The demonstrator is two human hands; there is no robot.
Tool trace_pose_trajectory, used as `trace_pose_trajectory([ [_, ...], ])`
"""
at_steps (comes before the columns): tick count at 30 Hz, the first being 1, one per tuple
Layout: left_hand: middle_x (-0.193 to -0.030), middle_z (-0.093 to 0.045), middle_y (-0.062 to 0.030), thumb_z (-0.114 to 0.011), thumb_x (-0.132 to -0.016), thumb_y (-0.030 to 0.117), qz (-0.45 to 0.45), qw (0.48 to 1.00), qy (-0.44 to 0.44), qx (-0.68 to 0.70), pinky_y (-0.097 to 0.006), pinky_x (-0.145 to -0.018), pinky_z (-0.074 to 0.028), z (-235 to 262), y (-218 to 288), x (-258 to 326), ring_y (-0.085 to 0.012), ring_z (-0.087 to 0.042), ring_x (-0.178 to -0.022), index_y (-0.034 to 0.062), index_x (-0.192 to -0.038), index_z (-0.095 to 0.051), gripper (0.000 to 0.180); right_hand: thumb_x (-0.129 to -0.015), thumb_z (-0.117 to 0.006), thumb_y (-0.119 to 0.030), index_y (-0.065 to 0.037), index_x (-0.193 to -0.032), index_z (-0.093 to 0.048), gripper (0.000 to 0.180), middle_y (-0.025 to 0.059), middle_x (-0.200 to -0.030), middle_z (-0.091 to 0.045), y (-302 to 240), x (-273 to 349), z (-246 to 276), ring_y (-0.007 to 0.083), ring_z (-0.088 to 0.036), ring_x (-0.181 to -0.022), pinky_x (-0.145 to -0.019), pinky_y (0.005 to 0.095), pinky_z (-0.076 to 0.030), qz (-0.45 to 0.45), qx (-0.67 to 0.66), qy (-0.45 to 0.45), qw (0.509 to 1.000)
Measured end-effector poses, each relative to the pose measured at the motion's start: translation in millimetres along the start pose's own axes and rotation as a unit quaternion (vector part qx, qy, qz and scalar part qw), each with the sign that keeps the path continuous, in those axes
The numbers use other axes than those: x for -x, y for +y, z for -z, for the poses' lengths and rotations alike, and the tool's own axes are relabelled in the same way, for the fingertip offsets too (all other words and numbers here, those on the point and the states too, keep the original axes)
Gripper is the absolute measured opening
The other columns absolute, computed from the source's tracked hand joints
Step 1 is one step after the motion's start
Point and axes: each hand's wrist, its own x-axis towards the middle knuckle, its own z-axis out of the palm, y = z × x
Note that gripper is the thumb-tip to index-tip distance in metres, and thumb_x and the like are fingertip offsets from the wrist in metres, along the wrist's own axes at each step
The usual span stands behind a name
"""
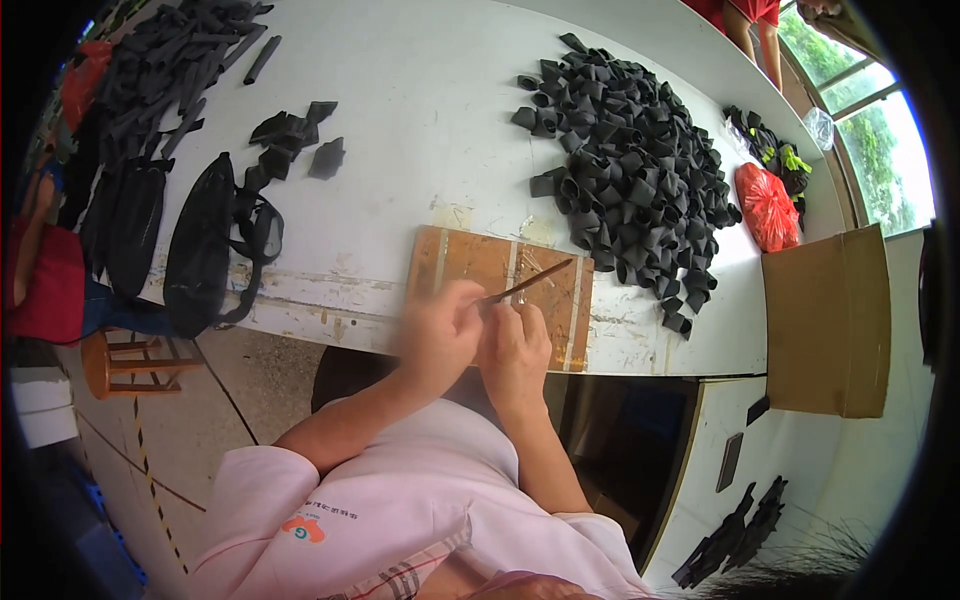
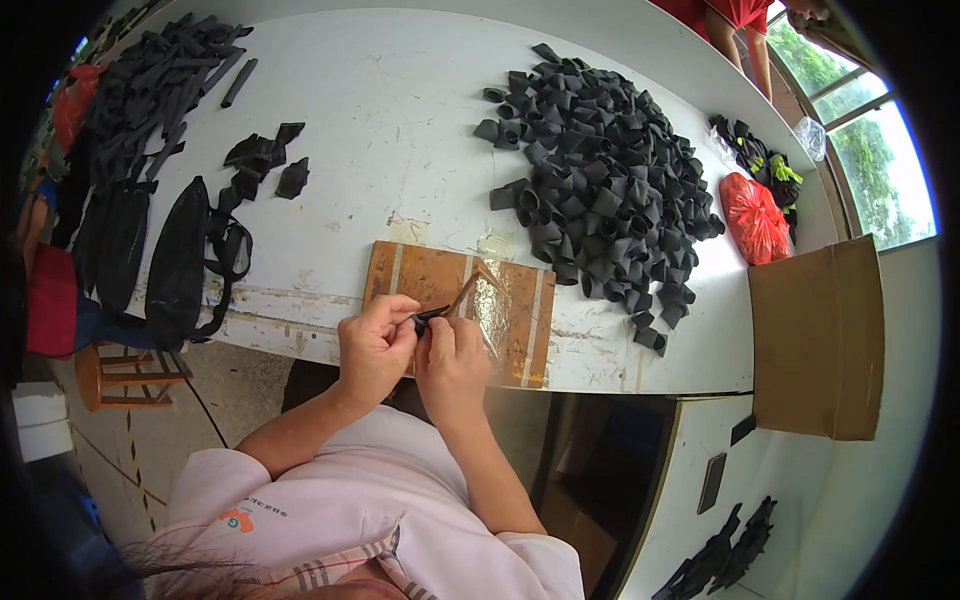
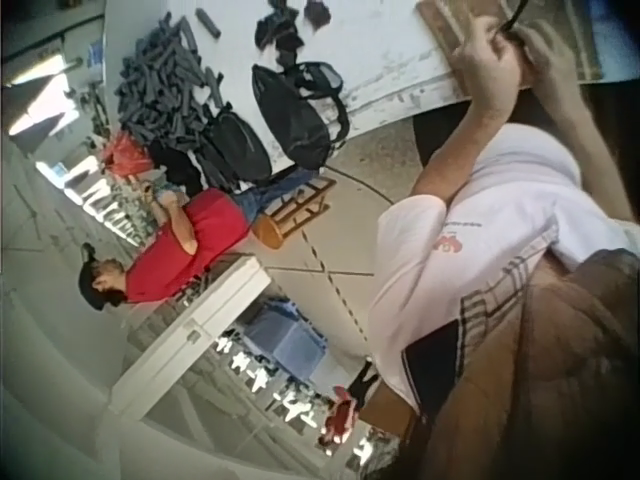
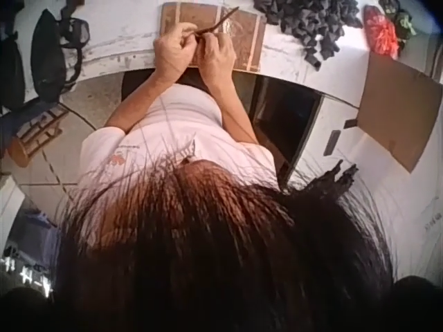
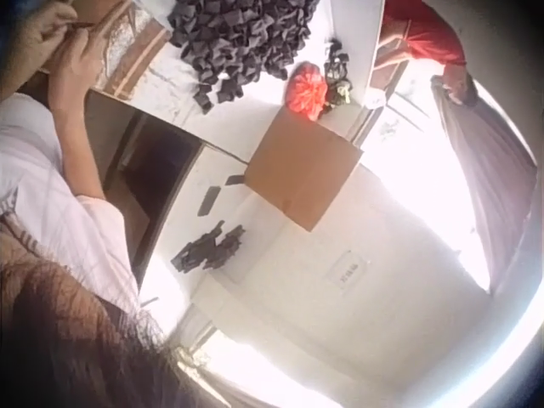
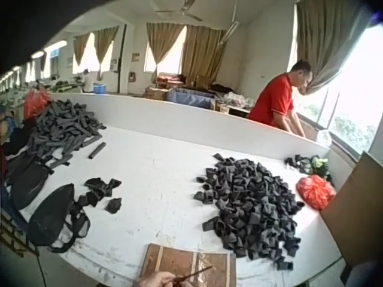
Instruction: Applying glue and sticking together small black foam or fabric components at a workshop production table.
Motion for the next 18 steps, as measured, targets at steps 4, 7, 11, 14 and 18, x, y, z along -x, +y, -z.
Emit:
trace_pose_trajectory([
  [4, -0.074, -0.057, -0.0056, -0.054, -0.072, -0.008, 0.327, 0.851, -0.131, 0.390, -0.014, -0.040, -0.032, 20, 1, -15, -0.0003, -0.044, -0.050, -0.0011, -0.091, -0.052, 0.021, -0.070, -0.061, -0.003, -0.001, -0.078, -0.057, 0.010, 0.0091, -0.068, -0.051, 0, 0, 6, 0.0177, -0.053, -0.060, -0.053, 0.0274, -0.043, -0.150, -0.170, 0.011, 0.974],
  [7, -0.078, -0.056, -0.0057, -0.053, -0.071, -0.008, 0.371, 0.667, -0.225, 0.606, -0.013, -0.039, -0.028, 25, -1, -19, 0.0000, -0.038, -0.047, -0.0008, -0.092, -0.051, 0.022, -0.073, -0.061, -0.002, 0.001, -0.076, -0.059, 0.004, 0.0045, -0.064, -0.053, 5, -5, 19, 0.0107, -0.050, -0.056, -0.049, 0.0223, -0.040, -0.315, -0.472, -0.030, 0.823],
  [11, -0.077, -0.056, -0.0049, -0.050, -0.071, -0.009, 0.176, 0.906, -0.201, 0.328, -0.018, -0.040, -0.035, 15, 6, -13, -0.0024, -0.044, -0.048, -0.0010, -0.087, -0.053, 0.017, -0.076, -0.061, -0.005, 0.001, -0.080, -0.061, 0.007, 0.0026, -0.069, -0.055, 19, -2, 27, 0.0077, -0.044, -0.056, -0.047, 0.0190, -0.034, -0.406, -0.753, -0.096, 0.510],
  [14, -0.071, -0.059, -0.0055, -0.054, -0.071, -0.003, -0.054, 0.997, -0.051, 0.026, -0.028, -0.056, -0.046, 8, 14, -6, -0.0118, -0.058, -0.067, 0.0009, -0.079, -0.057, 0.010, -0.078, -0.059, -0.011, 0.001, -0.080, -0.059, 0.012, 0.0036, -0.072, -0.054, 11, -8, 39, 0.0069, -0.040, -0.056, -0.046, 0.0189, -0.031, -0.376, -0.820, -0.109, 0.417],
  [18, -0.069, -0.057, -0.0054, -0.047, -0.078, -0.003, 0.201, 0.929, -0.067, 0.303, -0.019, -0.039, -0.033, 15, 16, -30, -0.0045, -0.041, -0.044, -0.0006, -0.084, -0.056, 0.011, -0.085, -0.053, -0.022, -0.003, -0.069, -0.050, 0.025, 0.0021, -0.069, -0.045, 7, -20, 62, 0.0079, -0.038, -0.056, -0.046, 0.0203, -0.029, -0.240, -0.694, -0.043, 0.677],
])
